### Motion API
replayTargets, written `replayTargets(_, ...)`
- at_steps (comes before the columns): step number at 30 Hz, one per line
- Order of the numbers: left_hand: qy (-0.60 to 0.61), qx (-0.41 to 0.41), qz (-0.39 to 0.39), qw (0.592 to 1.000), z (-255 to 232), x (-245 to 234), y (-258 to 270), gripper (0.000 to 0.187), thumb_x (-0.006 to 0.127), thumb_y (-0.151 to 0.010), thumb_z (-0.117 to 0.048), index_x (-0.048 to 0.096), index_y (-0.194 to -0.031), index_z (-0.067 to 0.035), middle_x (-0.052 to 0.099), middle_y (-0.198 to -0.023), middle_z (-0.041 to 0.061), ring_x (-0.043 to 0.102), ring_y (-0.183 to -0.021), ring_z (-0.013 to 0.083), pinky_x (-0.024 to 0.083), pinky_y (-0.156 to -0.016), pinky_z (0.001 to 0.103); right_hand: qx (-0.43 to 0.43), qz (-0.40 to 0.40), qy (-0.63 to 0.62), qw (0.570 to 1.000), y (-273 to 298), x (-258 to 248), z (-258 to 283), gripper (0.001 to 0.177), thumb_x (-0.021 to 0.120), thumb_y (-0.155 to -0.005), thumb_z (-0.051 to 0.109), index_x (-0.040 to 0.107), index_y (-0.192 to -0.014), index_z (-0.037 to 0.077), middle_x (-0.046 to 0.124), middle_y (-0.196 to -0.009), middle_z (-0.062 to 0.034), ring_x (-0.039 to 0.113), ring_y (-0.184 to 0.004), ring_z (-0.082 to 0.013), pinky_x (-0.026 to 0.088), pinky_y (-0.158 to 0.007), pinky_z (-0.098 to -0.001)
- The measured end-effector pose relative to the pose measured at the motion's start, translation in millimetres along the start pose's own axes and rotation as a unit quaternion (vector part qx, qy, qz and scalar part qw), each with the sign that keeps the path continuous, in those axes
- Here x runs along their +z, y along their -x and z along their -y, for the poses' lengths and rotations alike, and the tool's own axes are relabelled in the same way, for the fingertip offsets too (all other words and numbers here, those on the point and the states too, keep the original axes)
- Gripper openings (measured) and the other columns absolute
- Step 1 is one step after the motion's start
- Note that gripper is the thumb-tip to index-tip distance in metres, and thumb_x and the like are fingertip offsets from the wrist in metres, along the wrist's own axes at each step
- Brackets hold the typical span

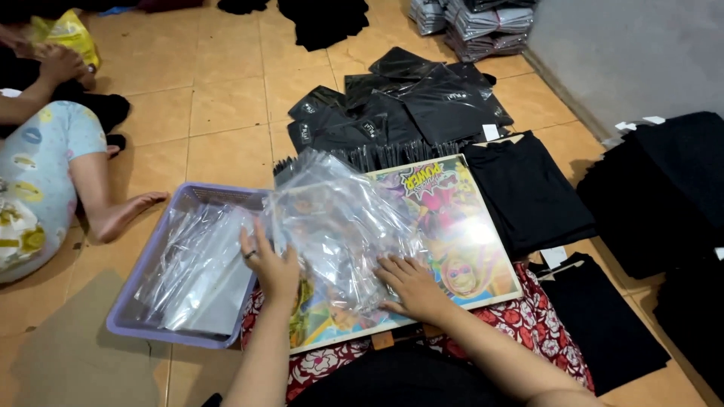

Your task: The person is manually packing folded black garments into individual clear plastic sleeves for retail or shipping.

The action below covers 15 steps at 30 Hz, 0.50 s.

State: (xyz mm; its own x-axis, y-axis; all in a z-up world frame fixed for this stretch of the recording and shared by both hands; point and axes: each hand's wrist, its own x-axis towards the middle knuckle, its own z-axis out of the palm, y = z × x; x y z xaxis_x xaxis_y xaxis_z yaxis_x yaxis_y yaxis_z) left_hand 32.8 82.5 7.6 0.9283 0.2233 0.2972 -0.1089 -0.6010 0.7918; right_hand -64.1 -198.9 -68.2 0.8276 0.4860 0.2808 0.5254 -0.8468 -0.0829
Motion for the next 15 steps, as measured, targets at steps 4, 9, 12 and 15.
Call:
replayTargets(4,-0.065,0.073,0.133,0.986,-9.6,48.5,29.8,0.065,0.073,-0.084,-0.026,0.048,-0.144,-0.016,0.035,-0.144,0.017,0.041,-0.134,0.0431,0.048,-0.106,0.054,0.013,0.002,-0.027,1.000,4.1,3.8,1.0,0.072,0.047,-0.097,0.072,0.050,-0.141,0.015,0.052,-0.152,-0.0136,0.043,-0.144,-0.0326,0.032,-0.114,-0.0500)
replayTargets(9,-0.198,0.120,0.357,0.905,-6.0,79.5,36.2,0.048,0.076,-0.077,-0.069,0.070,-0.110,-0.034,0.063,-0.110,-0.006,0.060,-0.116,0.0220,0.053,-0.094,0.040,0.023,-0.070,0.001,0.997,9.4,13.9,-1.6,0.049,0.048,-0.102,0.055,0.061,-0.134,0.019,0.059,-0.130,-0.0103,0.054,-0.122,-0.0336,0.041,-0.105,-0.0493)
replayTargets(12,-0.186,0.107,0.353,0.911,3.6,84.9,29.4,0.024,0.069,-0.090,-0.056,0.072,-0.102,-0.036,0.068,-0.100,-0.009,0.064,-0.112,0.0180,0.056,-0.090,0.037,0.004,-0.097,-0.010,0.995,10.8,18.5,-5.1,0.049,0.045,-0.104,0.055,0.065,-0.131,0.021,0.059,-0.122,-0.0071,0.056,-0.114,-0.0295,0.041,-0.102,-0.0470)
replayTargets(15,-0.109,0.073,0.298,0.946,10.2,82.1,26.3,0.027,0.058,-0.100,-0.055,0.072,-0.106,-0.033,0.072,-0.095,-0.007,0.071,-0.100,0.0139,0.059,-0.086,0.031,0.000,-0.116,-0.008,0.993,9.8,15.1,-2.8,0.048,0.046,-0.104,0.055,0.068,-0.128,0.020,0.061,-0.115,-0.0064,0.058,-0.109,-0.0284,0.042,-0.100,-0.0475)
